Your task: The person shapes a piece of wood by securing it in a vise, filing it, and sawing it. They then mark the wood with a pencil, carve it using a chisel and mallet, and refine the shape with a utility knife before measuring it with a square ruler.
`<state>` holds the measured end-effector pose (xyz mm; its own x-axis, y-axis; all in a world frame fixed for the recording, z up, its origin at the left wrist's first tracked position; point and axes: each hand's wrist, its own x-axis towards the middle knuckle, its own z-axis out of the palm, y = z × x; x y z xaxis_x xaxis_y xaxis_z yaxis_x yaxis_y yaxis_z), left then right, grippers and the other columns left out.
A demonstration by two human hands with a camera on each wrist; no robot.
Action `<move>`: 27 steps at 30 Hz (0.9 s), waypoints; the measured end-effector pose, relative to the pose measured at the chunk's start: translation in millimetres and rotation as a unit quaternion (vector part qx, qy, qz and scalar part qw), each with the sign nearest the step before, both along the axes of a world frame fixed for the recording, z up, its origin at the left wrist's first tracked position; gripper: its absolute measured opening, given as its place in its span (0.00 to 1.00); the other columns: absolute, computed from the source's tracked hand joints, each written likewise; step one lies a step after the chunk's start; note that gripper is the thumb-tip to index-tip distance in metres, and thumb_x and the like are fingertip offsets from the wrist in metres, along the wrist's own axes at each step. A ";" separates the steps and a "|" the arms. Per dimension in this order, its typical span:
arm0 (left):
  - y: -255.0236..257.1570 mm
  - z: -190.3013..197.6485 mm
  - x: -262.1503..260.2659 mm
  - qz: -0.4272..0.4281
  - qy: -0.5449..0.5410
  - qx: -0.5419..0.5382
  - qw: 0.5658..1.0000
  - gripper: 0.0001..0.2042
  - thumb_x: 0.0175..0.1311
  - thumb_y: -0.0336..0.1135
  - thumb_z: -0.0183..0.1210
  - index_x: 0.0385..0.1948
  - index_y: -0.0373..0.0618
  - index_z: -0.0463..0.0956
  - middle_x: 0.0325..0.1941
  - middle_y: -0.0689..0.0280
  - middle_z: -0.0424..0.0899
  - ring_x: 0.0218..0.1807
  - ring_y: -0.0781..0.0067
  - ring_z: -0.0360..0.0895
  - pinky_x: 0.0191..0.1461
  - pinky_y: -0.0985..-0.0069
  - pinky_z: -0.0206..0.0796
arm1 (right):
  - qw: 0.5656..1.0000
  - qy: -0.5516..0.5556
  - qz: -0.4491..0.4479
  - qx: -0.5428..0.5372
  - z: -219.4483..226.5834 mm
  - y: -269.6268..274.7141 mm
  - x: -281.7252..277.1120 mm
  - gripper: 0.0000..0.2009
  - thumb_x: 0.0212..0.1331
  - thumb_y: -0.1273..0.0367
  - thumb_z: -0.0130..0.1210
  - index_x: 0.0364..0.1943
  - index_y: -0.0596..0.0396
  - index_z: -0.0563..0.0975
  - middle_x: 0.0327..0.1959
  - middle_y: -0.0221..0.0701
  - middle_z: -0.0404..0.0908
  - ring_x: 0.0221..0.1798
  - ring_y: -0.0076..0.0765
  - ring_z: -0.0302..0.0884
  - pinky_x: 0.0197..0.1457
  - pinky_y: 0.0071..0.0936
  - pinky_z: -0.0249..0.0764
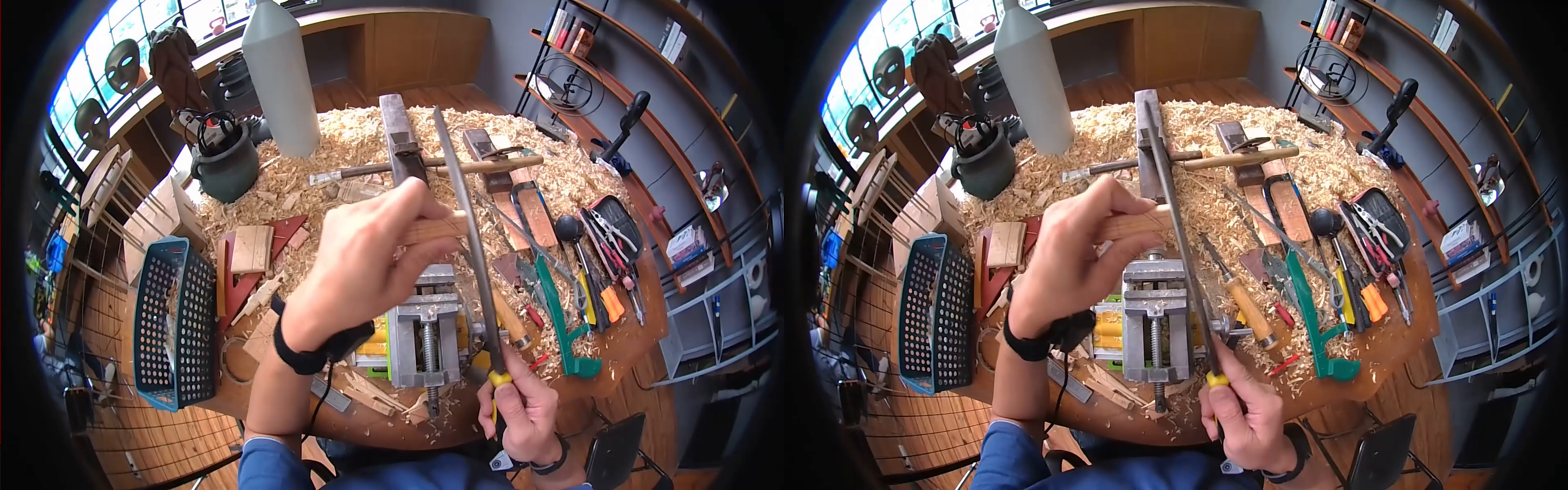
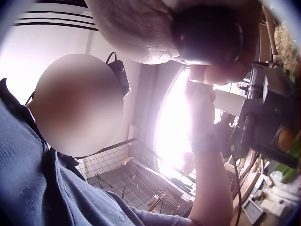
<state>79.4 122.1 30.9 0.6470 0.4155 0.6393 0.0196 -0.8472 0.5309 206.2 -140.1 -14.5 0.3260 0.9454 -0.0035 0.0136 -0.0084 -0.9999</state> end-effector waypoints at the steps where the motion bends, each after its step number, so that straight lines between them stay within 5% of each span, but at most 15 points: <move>1: 0.0 -1.4 0.5 -0.001 0.001 0.000 1.000 0.11 0.63 0.31 0.72 0.40 0.39 0.80 0.38 0.58 0.89 0.38 0.54 0.89 0.43 0.66 0.78 | 1.000 0.003 -0.004 0.003 0.1 0.4 -1.9 0.27 0.84 0.66 0.46 0.82 0.59 0.61 0.26 0.33 0.76 0.21 0.21 0.72 0.26 0.20 0.70; 3: -0.3 -5.6 1.5 -0.072 -0.014 -0.005 0.997 0.11 0.63 0.30 0.72 0.40 0.38 0.80 0.38 0.58 0.90 0.39 0.54 0.89 0.44 0.66 0.78 | 1.000 0.009 -0.011 0.010 0.5 2.2 -4.8 0.26 0.83 0.68 0.46 0.81 0.62 0.62 0.23 0.28 0.76 0.21 0.18 0.70 0.26 0.19 0.68; 5: -14.3 -0.9 2.3 -0.057 0.048 -0.022 0.997 0.11 0.63 0.32 0.73 0.41 0.40 0.81 0.38 0.58 0.90 0.40 0.54 0.90 0.44 0.66 0.79 | 0.999 0.016 -0.029 0.011 0.9 3.9 -3.3 0.27 0.83 0.68 0.46 0.80 0.63 0.62 0.23 0.28 0.76 0.21 0.18 0.71 0.26 0.19 0.68; 9: 1.7 -1.4 -0.1 -0.001 0.002 0.012 1.000 0.12 0.64 0.32 0.72 0.42 0.39 0.80 0.37 0.58 0.90 0.40 0.53 0.90 0.44 0.66 0.79 | 1.000 0.015 -0.013 0.010 0.3 1.2 -2.6 0.27 0.83 0.68 0.46 0.81 0.63 0.61 0.23 0.28 0.76 0.20 0.18 0.69 0.26 0.19 0.68; 13: -9.1 -7.3 5.6 -0.080 0.014 -0.022 0.996 0.12 0.64 0.31 0.73 0.43 0.38 0.80 0.36 0.58 0.89 0.39 0.56 0.89 0.42 0.67 0.78 | 0.999 0.005 -0.030 0.018 -2.4 2.3 -2.1 0.26 0.83 0.69 0.46 0.80 0.63 0.62 0.23 0.28 0.76 0.20 0.18 0.70 0.26 0.19 0.68; 18: -1.6 -2.7 2.7 -0.020 0.006 0.001 1.000 0.12 0.63 0.31 0.73 0.42 0.39 0.80 0.38 0.58 0.89 0.39 0.54 0.89 0.43 0.67 0.78 | 1.000 -0.003 -0.016 0.014 -0.4 -2.1 -2.8 0.26 0.83 0.68 0.46 0.80 0.63 0.63 0.23 0.28 0.77 0.20 0.17 0.70 0.25 0.19 0.68; 21: -5.2 -8.8 6.8 -0.073 -0.003 -0.005 0.997 0.12 0.63 0.31 0.73 0.41 0.39 0.80 0.37 0.58 0.88 0.38 0.54 0.88 0.43 0.67 0.77 | 1.000 -0.001 -0.026 0.016 0.7 2.5 -2.0 0.27 0.83 0.67 0.46 0.80 0.63 0.62 0.22 0.27 0.77 0.20 0.17 0.70 0.25 0.19 0.68; 27: -4.8 -10.8 8.9 -0.039 -0.024 -0.007 0.999 0.12 0.63 0.32 0.74 0.40 0.39 0.79 0.34 0.59 0.86 0.36 0.56 0.87 0.42 0.67 0.76 | 0.999 -0.020 -0.030 0.020 1.0 1.6 -2.1 0.27 0.83 0.67 0.46 0.80 0.63 0.62 0.21 0.27 0.75 0.20 0.17 0.70 0.26 0.19 0.68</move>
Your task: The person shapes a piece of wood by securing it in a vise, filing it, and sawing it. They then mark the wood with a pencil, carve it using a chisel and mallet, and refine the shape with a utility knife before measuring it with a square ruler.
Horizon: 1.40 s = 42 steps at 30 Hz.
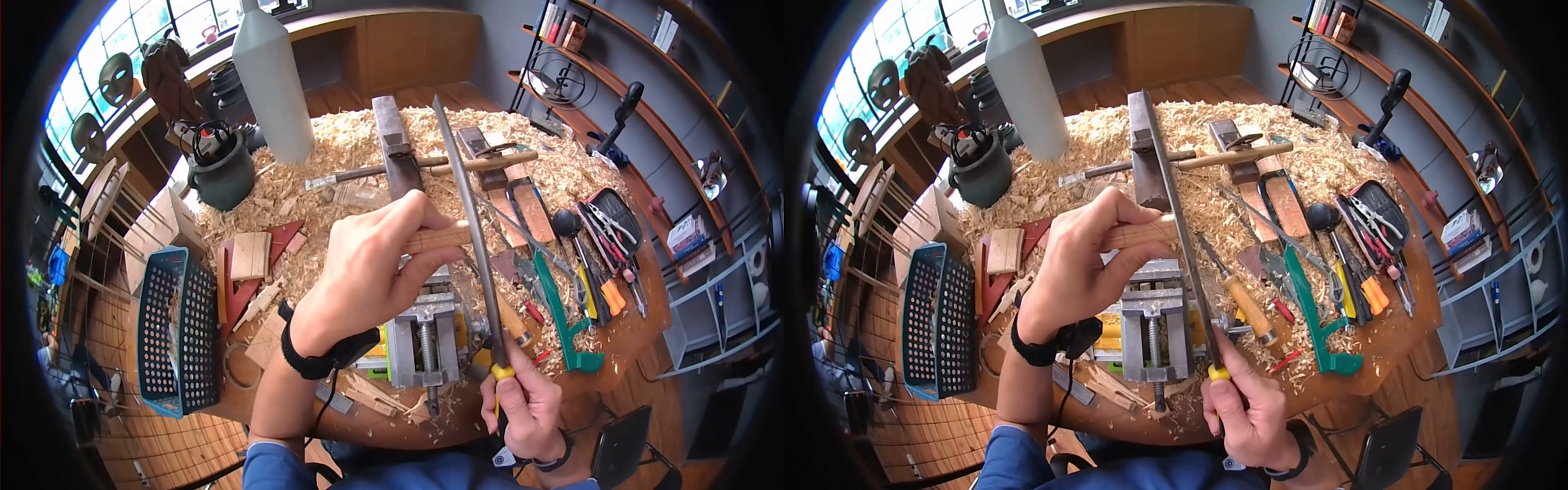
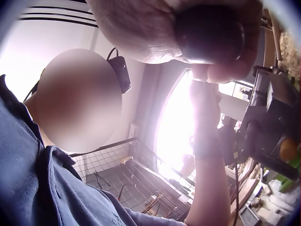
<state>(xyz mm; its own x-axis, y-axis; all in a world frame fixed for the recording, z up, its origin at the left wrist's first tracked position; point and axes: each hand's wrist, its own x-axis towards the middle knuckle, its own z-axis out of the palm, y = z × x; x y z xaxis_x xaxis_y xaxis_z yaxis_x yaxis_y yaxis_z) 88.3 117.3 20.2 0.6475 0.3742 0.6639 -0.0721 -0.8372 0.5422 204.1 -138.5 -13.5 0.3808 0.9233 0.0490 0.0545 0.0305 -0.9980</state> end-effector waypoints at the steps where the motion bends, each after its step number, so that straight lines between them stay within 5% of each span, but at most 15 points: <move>1: 0.6 0.1 -0.8 -0.002 0.000 -0.001 1.000 0.12 0.63 0.31 0.74 0.40 0.38 0.79 0.34 0.59 0.86 0.36 0.56 0.87 0.42 0.67 0.75 | 1.000 -0.006 0.006 0.000 -1.6 -1.1 -0.6 0.27 0.83 0.67 0.46 0.80 0.63 0.62 0.21 0.27 0.75 0.20 0.17 0.70 0.26 0.19 0.68; 8: -4.4 2.7 2.3 -0.055 0.012 -0.014 0.998 0.12 0.63 0.30 0.73 0.41 0.37 0.79 0.37 0.59 0.89 0.37 0.58 0.88 0.43 0.70 0.76 | 1.000 0.013 -0.009 0.012 -0.2 3.0 2.5 0.26 0.83 0.69 0.46 0.80 0.63 0.63 0.22 0.26 0.75 0.21 0.17 0.69 0.26 0.19 0.68; 12: -4.6 0.1 1.3 0.023 0.015 -0.019 0.999 0.12 0.62 0.29 0.74 0.40 0.37 0.79 0.40 0.56 0.90 0.40 0.57 0.90 0.44 0.69 0.78 | 1.000 0.013 0.022 -0.015 -4.0 -0.9 1.3 0.28 0.84 0.65 0.46 0.81 0.60 0.61 0.27 0.33 0.76 0.22 0.21 0.71 0.27 0.19 0.69; 16: -7.7 -0.3 6.0 -0.058 0.012 -0.006 0.998 0.13 0.62 0.29 0.74 0.41 0.35 0.79 0.38 0.56 0.90 0.39 0.57 0.90 0.44 0.70 0.78 | 0.999 0.031 0.005 -0.011 -1.0 1.4 6.2 0.28 0.84 0.66 0.47 0.82 0.59 0.60 0.27 0.33 0.76 0.21 0.21 0.70 0.27 0.19 0.70; 20: -1.6 2.3 1.1 0.017 0.026 -0.023 0.999 0.12 0.61 0.28 0.74 0.40 0.37 0.79 0.39 0.57 0.90 0.41 0.57 0.90 0.45 0.68 0.79 | 0.999 0.028 0.028 -0.016 -2.8 -1.5 2.6 0.28 0.84 0.65 0.47 0.82 0.60 0.60 0.27 0.33 0.76 0.21 0.21 0.70 0.27 0.19 0.69; 22: -5.4 -4.2 4.9 -0.067 0.024 -0.035 0.997 0.12 0.62 0.28 0.73 0.42 0.37 0.80 0.39 0.58 0.90 0.41 0.57 0.90 0.45 0.69 0.78 | 0.999 0.036 0.007 -0.018 -0.2 2.4 3.7 0.28 0.84 0.64 0.47 0.82 0.59 0.60 0.27 0.33 0.76 0.22 0.20 0.70 0.27 0.18 0.69; 26: -2.8 -4.5 7.4 -0.048 0.008 0.012 0.999 0.12 0.62 0.29 0.73 0.41 0.38 0.80 0.38 0.57 0.90 0.40 0.58 0.90 0.44 0.69 0.78 | 0.999 0.031 -0.008 -0.002 0.8 3.6 4.7 0.26 0.83 0.69 0.46 0.80 0.63 0.62 0.23 0.26 0.75 0.20 0.17 0.70 0.25 0.19 0.68; 27: -4.5 1.5 4.6 0.017 0.024 -0.008 1.000 0.11 0.63 0.29 0.73 0.41 0.38 0.80 0.38 0.57 0.90 0.40 0.58 0.90 0.44 0.68 0.78 | 1.000 0.013 0.013 -0.010 -1.4 -0.6 3.8 0.28 0.84 0.64 0.47 0.82 0.59 0.61 0.27 0.33 0.76 0.22 0.20 0.70 0.27 0.18 0.69; 32: -10.4 -1.6 6.6 -0.046 0.018 -0.013 0.999 0.11 0.63 0.29 0.73 0.39 0.39 0.78 0.36 0.58 0.89 0.39 0.57 0.90 0.43 0.68 0.78 | 1.000 0.023 0.006 -0.014 0.2 1.7 4.3 0.28 0.84 0.65 0.46 0.82 0.59 0.61 0.27 0.33 0.76 0.22 0.20 0.71 0.27 0.18 0.69; 38: -0.3 -0.4 -0.4 0.031 0.038 -0.006 0.999 0.12 0.62 0.29 0.74 0.40 0.37 0.79 0.38 0.58 0.90 0.39 0.57 0.90 0.43 0.69 0.77 | 0.999 0.027 0.026 -0.016 -4.7 -3.9 0.7 0.28 0.84 0.63 0.47 0.82 0.59 0.61 0.27 0.33 0.76 0.22 0.20 0.71 0.27 0.19 0.69; 42: -9.0 -0.5 3.9 -0.028 0.040 0.003 0.999 0.12 0.62 0.29 0.73 0.41 0.37 0.79 0.38 0.57 0.90 0.38 0.57 0.90 0.42 0.69 0.77 | 0.999 0.033 0.007 -0.003 -2.2 3.1 5.7 0.28 0.84 0.63 0.47 0.82 0.59 0.60 0.28 0.34 0.76 0.22 0.21 0.70 0.27 0.19 0.70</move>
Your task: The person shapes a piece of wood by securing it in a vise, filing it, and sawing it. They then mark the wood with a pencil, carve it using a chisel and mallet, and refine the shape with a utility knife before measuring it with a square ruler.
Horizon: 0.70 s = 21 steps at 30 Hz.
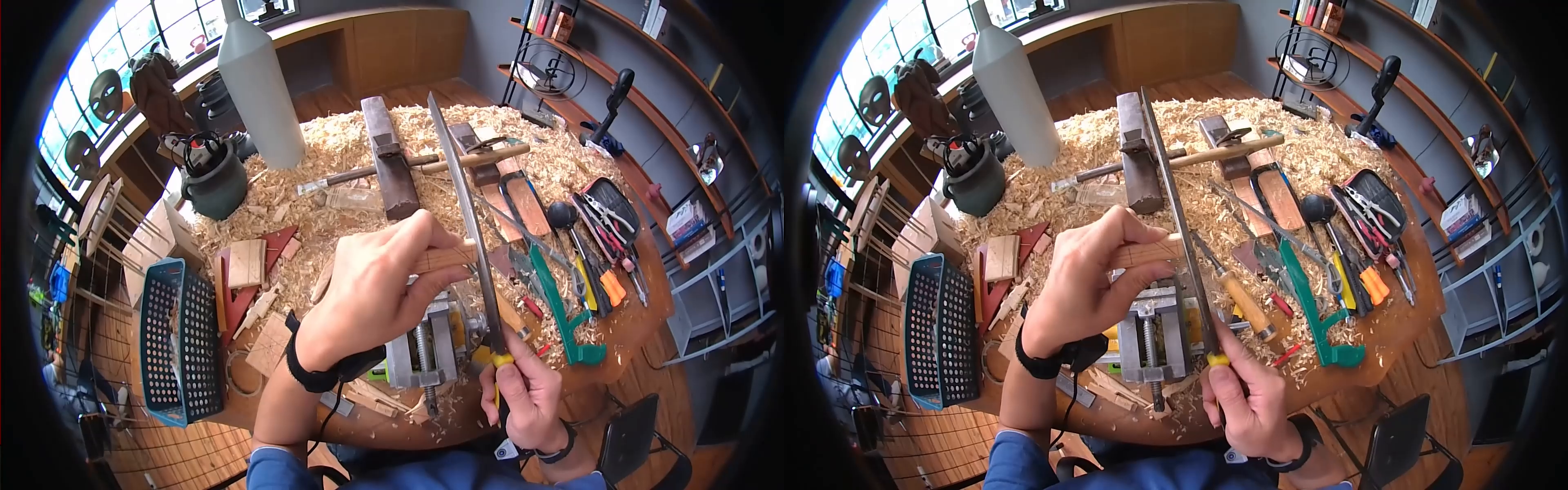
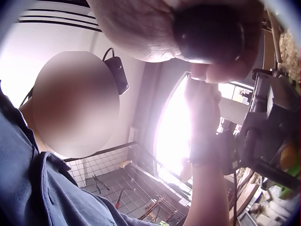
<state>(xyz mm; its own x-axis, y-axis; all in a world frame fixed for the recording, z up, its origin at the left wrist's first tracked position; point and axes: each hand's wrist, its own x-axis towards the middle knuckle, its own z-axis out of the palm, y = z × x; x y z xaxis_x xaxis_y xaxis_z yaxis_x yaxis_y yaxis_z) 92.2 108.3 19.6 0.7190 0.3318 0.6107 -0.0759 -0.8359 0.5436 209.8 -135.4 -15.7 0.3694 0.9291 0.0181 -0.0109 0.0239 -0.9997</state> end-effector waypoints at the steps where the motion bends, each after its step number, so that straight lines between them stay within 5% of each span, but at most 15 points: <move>1: 2.5 -0.7 0.4 0.012 -0.025 -0.008 1.000 0.12 0.62 0.30 0.73 0.40 0.38 0.79 0.38 0.57 0.89 0.38 0.57 0.89 0.42 0.69 0.77 | 1.000 0.003 0.004 -0.010 2.7 -1.2 -0.8 0.29 0.84 0.63 0.47 0.82 0.59 0.59 0.28 0.34 0.76 0.21 0.21 0.70 0.27 0.19 0.70; 4: 7.7 2.0 -3.2 0.061 -0.010 -0.012 0.998 0.11 0.63 0.30 0.73 0.40 0.39 0.78 0.37 0.56 0.89 0.38 0.57 0.89 0.42 0.69 0.77 | 1.000 0.005 0.026 -0.009 -3.5 -6.6 -5.0 0.28 0.85 0.63 0.46 0.82 0.59 0.59 0.28 0.34 0.77 0.21 0.21 0.70 0.27 0.19 0.70; 7: 0.5 1.7 0.0 -0.012 -0.007 -0.001 1.000 0.11 0.62 0.29 0.72 0.39 0.38 0.78 0.38 0.56 0.89 0.39 0.56 0.90 0.43 0.68 0.78 | 1.000 -0.001 0.010 -0.014 -1.1 -1.2 -0.8 0.28 0.84 0.64 0.46 0.82 0.59 0.59 0.28 0.33 0.76 0.21 0.21 0.70 0.27 0.18 0.70; 14: 3.3 -0.2 -2.4 0.042 -0.012 -0.019 0.999 0.12 0.63 0.30 0.73 0.40 0.39 0.78 0.38 0.57 0.90 0.40 0.56 0.90 0.44 0.68 0.78 | 1.000 -0.002 0.015 -0.011 0.7 -0.6 -1.7 0.28 0.85 0.64 0.46 0.82 0.60 0.59 0.28 0.33 0.76 0.21 0.21 0.71 0.27 0.19 0.69; 15: 1.0 0.3 -0.3 -0.010 -0.011 -0.025 1.000 0.12 0.63 0.31 0.73 0.40 0.39 0.78 0.38 0.57 0.90 0.40 0.56 0.90 0.43 0.68 0.78 | 1.000 0.002 0.007 -0.009 1.1 1.5 -0.6 0.28 0.85 0.64 0.46 0.82 0.60 0.59 0.28 0.33 0.76 0.21 0.21 0.71 0.27 0.19 0.69; 21: 3.8 3.9 -2.5 0.076 0.017 0.000 0.997 0.12 0.63 0.31 0.73 0.41 0.39 0.80 0.36 0.57 0.89 0.39 0.54 0.90 0.43 0.66 0.78 | 0.999 0.007 0.025 -0.022 -0.8 -3.8 -2.6 0.28 0.85 0.65 0.45 0.82 0.59 0.59 0.28 0.33 0.77 0.21 0.21 0.71 0.27 0.19 0.70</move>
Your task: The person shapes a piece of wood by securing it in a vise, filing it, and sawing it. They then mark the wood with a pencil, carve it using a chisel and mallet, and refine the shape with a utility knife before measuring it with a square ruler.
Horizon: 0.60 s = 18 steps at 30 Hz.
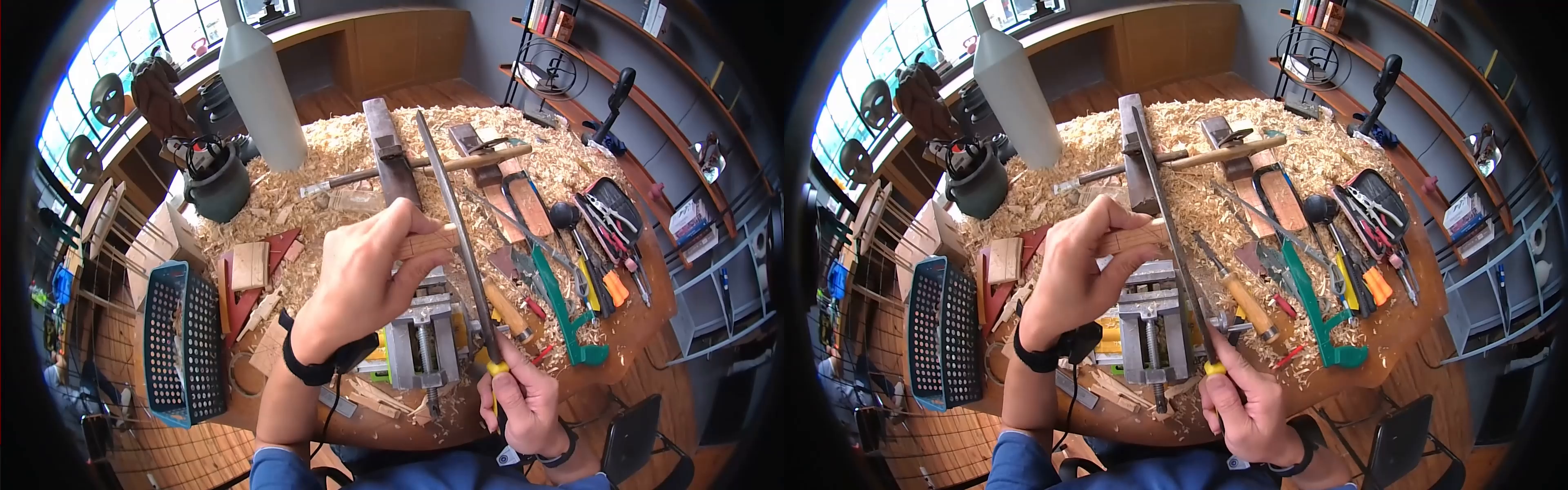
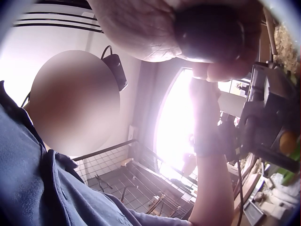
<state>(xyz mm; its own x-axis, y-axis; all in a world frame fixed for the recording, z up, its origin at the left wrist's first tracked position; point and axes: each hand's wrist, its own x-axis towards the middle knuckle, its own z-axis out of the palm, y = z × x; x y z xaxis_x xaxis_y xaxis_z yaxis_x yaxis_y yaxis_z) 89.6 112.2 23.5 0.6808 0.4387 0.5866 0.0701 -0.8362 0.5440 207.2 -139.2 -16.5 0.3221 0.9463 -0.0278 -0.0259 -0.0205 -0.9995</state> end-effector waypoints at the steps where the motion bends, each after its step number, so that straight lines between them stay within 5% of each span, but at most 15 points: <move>1: -0.5 -1.3 1.4 -0.001 0.001 0.001 1.000 0.12 0.63 0.31 0.73 0.41 0.39 0.80 0.36 0.57 0.89 0.39 0.54 0.90 0.43 0.66 0.78 | 1.000 0.001 -0.001 0.001 -1.5 1.7 0.6 0.28 0.85 0.65 0.45 0.82 0.59 0.59 0.28 0.33 0.77 0.21 0.21 0.71 0.27 0.19 0.70; 3: -5.3 -6.9 5.6 -0.073 -0.010 0.002 0.997 0.12 0.62 0.31 0.73 0.41 0.38 0.80 0.37 0.57 0.89 0.40 0.55 0.90 0.43 0.66 0.78 | 0.999 -0.002 -0.024 0.021 -2.1 5.6 3.3 0.28 0.84 0.66 0.45 0.82 0.59 0.59 0.28 0.33 0.76 0.21 0.20 0.71 0.27 0.19 0.70; 9: 2.8 -1.1 -0.4 -0.001 -0.016 0.004 1.000 0.10 0.63 0.29 0.72 0.39 0.39 0.79 0.38 0.58 0.91 0.40 0.56 0.90 0.44 0.68 0.79 | 1.000 -0.004 -0.001 0.003 3.4 3.7 -1.7 0.27 0.85 0.65 0.45 0.82 0.59 0.60 0.28 0.34 0.76 0.21 0.21 0.71 0.27 0.19 0.69; 15: 1.1 -3.2 1.8 -0.095 -0.045 0.003 0.994 0.10 0.63 0.28 0.72 0.40 0.39 0.79 0.38 0.58 0.90 0.39 0.54 0.90 0.44 0.69 0.79 | 1.000 0.000 -0.016 0.010 4.6 6.3 1.2 0.28 0.84 0.64 0.46 0.82 0.59 0.60 0.28 0.33 0.76 0.21 0.21 0.71 0.27 0.19 0.70; 18: 3.6 -0.5 -3.2 0.003 -0.015 -0.007 1.000 0.11 0.63 0.29 0.72 0.40 0.38 0.79 0.40 0.56 0.91 0.40 0.54 0.90 0.44 0.68 0.79 | 1.000 -0.007 -0.006 0.004 1.3 4.0 -3.1 0.27 0.85 0.64 0.45 0.82 0.58 0.60 0.28 0.33 0.76 0.21 0.21 0.70 0.27 0.19 0.70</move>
